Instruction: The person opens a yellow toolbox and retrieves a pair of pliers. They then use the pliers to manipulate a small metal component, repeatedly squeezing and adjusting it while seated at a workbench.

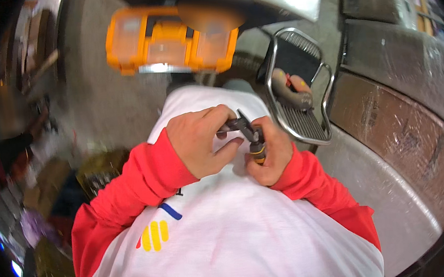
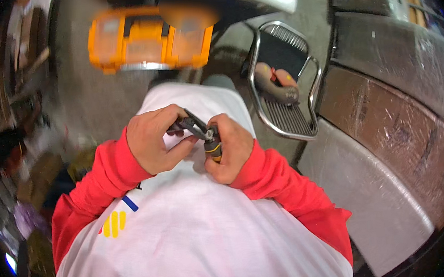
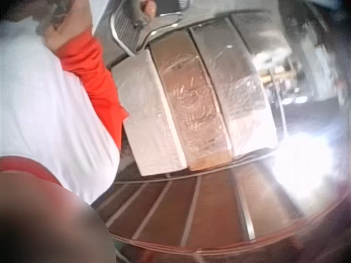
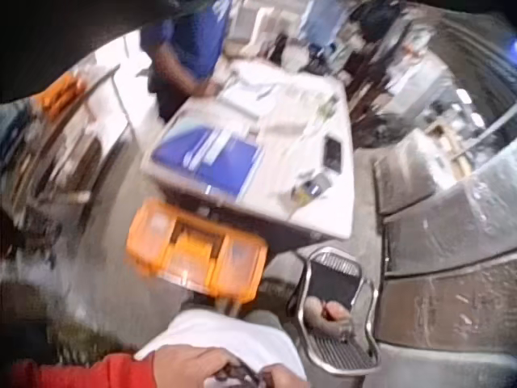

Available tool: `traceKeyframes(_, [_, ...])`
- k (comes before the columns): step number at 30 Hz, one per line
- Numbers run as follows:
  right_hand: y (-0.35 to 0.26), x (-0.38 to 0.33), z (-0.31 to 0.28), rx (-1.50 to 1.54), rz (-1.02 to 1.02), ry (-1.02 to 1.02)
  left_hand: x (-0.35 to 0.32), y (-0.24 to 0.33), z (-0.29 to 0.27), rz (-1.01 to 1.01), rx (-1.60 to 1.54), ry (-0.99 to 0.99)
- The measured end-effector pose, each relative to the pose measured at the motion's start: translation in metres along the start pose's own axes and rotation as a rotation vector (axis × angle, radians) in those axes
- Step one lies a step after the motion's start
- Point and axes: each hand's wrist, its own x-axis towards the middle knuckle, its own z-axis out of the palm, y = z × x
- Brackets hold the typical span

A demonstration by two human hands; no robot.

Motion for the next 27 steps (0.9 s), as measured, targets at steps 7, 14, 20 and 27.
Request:
traceKeyframes(7, [0.057,-0.039,-0.016,0.001,0.092,-0.227,-0.017,0.003,0.099,-0.276,-0.03,0.114])
traceKeyframes(14, [0.109,-0.083,-0.02,0.243,0.076,-0.221,-0.02,0.031,0.15,-0.328,0.213,0.072])
traceKeyframes(20, [0.113,-0.085,-0.069,0.03,-0.116,0.091,0.02,0.062,0.138,0.094,0.153,0.028])
traceKeyframes(27, [0.128,-0.082,-0.081,0.028,-0.235,0.173,0.055,0.076,0.171,-0.047,0.515,0.086])
